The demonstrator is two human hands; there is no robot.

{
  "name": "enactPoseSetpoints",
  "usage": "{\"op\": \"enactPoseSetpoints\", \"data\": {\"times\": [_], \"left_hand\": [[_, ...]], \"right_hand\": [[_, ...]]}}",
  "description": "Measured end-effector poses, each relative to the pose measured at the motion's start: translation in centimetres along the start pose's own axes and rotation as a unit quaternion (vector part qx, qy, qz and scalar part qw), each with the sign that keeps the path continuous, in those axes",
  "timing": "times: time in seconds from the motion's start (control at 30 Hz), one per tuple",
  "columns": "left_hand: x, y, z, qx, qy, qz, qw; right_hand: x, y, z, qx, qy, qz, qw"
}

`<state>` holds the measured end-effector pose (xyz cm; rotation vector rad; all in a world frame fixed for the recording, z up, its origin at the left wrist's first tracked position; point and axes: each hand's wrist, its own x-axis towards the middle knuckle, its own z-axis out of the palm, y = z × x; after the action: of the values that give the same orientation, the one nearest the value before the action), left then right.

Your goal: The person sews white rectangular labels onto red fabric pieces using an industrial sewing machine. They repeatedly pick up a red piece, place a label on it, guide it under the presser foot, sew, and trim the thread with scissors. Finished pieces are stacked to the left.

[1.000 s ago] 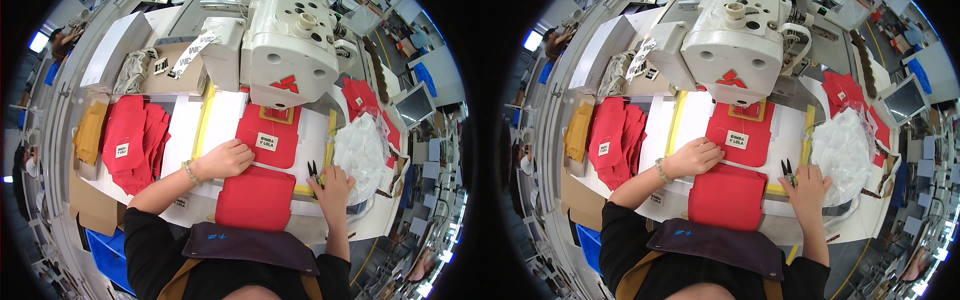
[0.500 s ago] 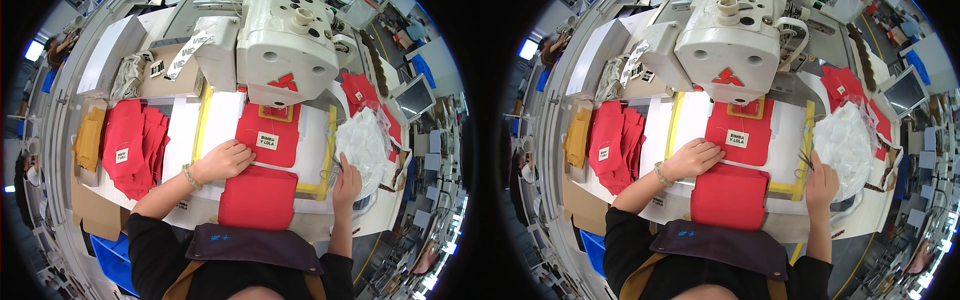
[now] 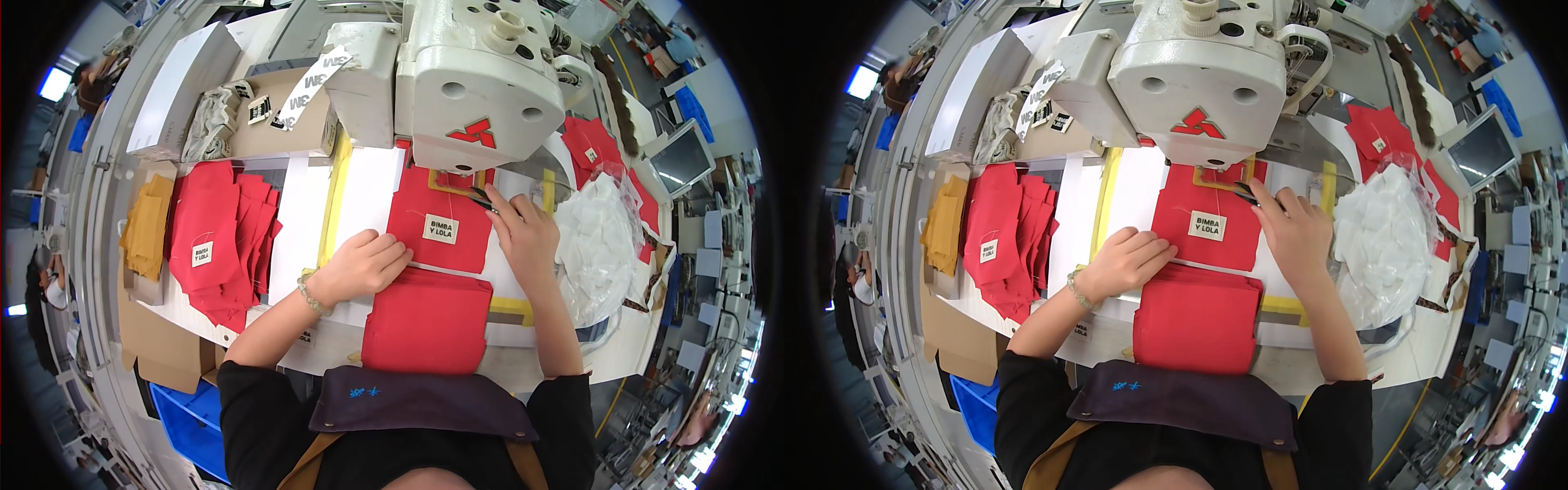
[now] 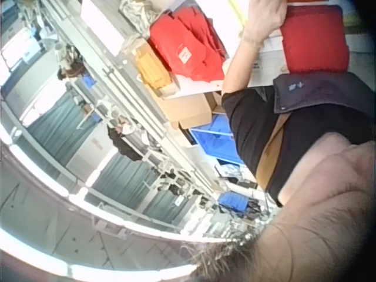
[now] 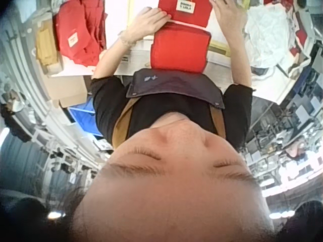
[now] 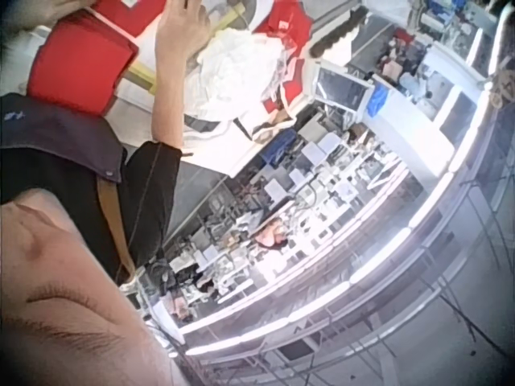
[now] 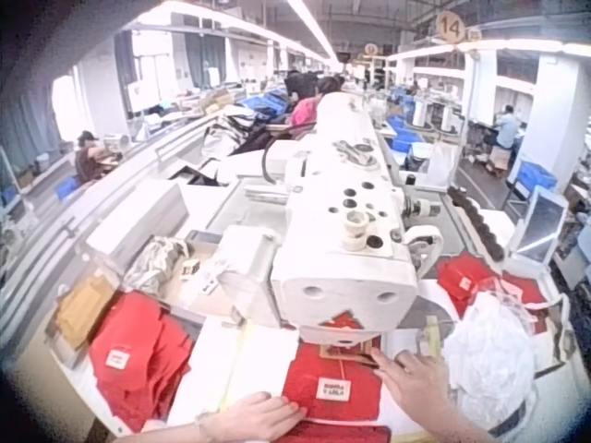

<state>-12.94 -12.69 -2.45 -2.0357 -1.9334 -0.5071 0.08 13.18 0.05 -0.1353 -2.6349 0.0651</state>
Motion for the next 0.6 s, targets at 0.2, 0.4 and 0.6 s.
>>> {"op": "enactPoseSetpoints", "data": {"times": [0.2, 0.4, 0.6], "left_hand": [[-2.4, 2.1, -3.0, 0.025, -0.023, 0.006, 0.999], [-5.1, 2.9, -4.2, 0.048, -0.055, -0.047, 0.996], [-6.1, 2.9, -4.6, 0.056, -0.016, -0.077, 0.995]], "right_hand": [[1.1, -1.8, 0.1, -0.031, -0.008, -0.074, 0.997], [2.5, -3.7, 1.7, -0.02, -0.035, -0.128, 0.991], [3.3, -4.5, 1.9, -0.029, -0.061, -0.141, 0.988]]}}
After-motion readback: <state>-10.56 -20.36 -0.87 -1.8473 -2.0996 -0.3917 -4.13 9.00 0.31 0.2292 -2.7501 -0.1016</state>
